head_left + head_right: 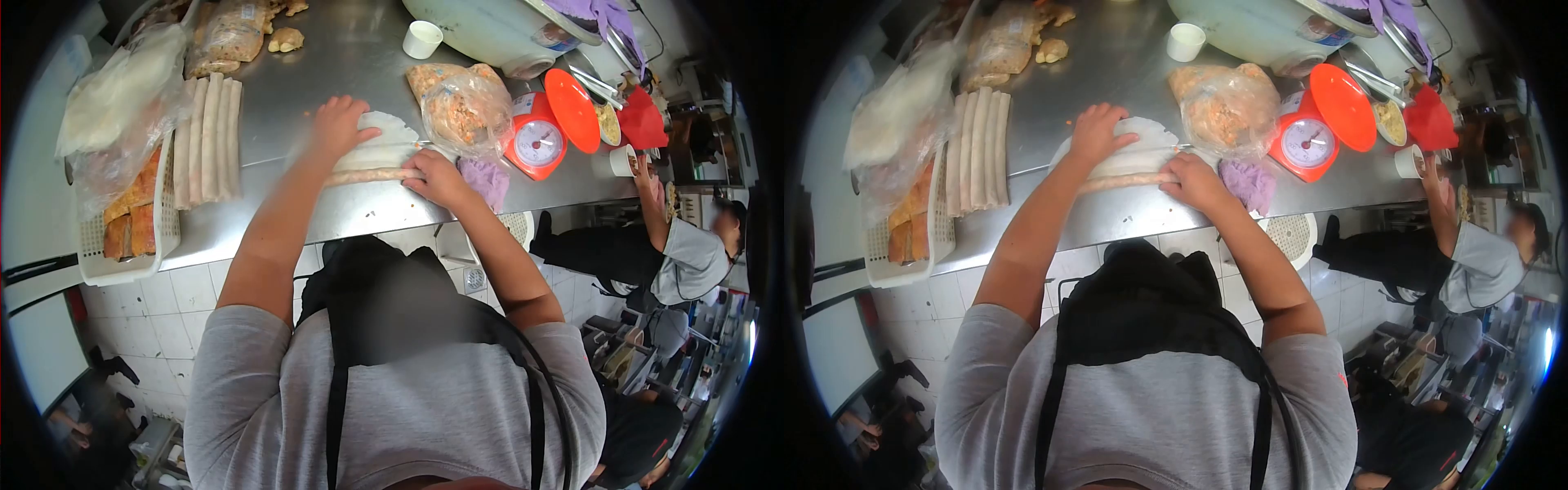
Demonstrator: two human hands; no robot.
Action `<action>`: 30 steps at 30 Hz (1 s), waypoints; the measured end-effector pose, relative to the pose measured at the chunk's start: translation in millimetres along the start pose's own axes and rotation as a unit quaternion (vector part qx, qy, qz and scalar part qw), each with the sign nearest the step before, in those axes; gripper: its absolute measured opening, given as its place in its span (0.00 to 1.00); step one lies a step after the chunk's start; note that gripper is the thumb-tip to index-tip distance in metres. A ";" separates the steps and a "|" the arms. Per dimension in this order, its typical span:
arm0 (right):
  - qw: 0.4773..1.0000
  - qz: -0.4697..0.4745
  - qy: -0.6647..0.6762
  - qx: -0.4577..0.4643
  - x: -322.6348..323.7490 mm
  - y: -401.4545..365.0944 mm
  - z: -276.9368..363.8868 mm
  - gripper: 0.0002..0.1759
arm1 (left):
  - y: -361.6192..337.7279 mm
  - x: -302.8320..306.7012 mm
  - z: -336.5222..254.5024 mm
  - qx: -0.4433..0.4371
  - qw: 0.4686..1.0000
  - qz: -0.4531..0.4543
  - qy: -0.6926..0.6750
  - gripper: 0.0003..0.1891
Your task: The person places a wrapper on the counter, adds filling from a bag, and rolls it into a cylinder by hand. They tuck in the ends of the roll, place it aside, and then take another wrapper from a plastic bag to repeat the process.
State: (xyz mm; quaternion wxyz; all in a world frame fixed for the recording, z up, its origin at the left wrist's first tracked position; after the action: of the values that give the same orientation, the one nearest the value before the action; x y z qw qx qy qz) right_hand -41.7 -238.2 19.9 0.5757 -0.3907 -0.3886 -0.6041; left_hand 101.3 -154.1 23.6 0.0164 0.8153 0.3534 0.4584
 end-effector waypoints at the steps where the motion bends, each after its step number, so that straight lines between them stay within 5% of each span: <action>1: 1.000 0.022 0.003 -0.004 -1.4 0.4 -0.6 0.18 | -0.8 -0.5 -0.1 0.002 1.000 0.002 0.001 0.21; 11: 0.998 0.020 0.043 -0.037 -2.2 6.4 14.7 0.17 | -0.2 -1.5 2.1 0.010 1.000 0.007 0.005 0.21; 30: 0.996 0.034 -0.064 0.043 -16.9 41.3 72.6 0.14 | 1.2 -2.2 4.4 0.041 0.998 0.036 -0.003 0.23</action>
State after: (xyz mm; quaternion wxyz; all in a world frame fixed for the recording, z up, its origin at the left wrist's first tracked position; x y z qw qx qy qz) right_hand 1.9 -166.3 33.7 0.5863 -0.4165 -0.4362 -0.5408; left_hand 104.6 -155.0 19.9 -0.0329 0.8289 0.3419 0.4416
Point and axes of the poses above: each hand's wrist, its own y-axis towards the middle knuckle, its own x-axis out of the back of the hand, z = x × y, the point moved 9 cm from there along y, towards the middle knuckle, and after that the axes turned 12 degrees about -y, right-handed, at the moved point
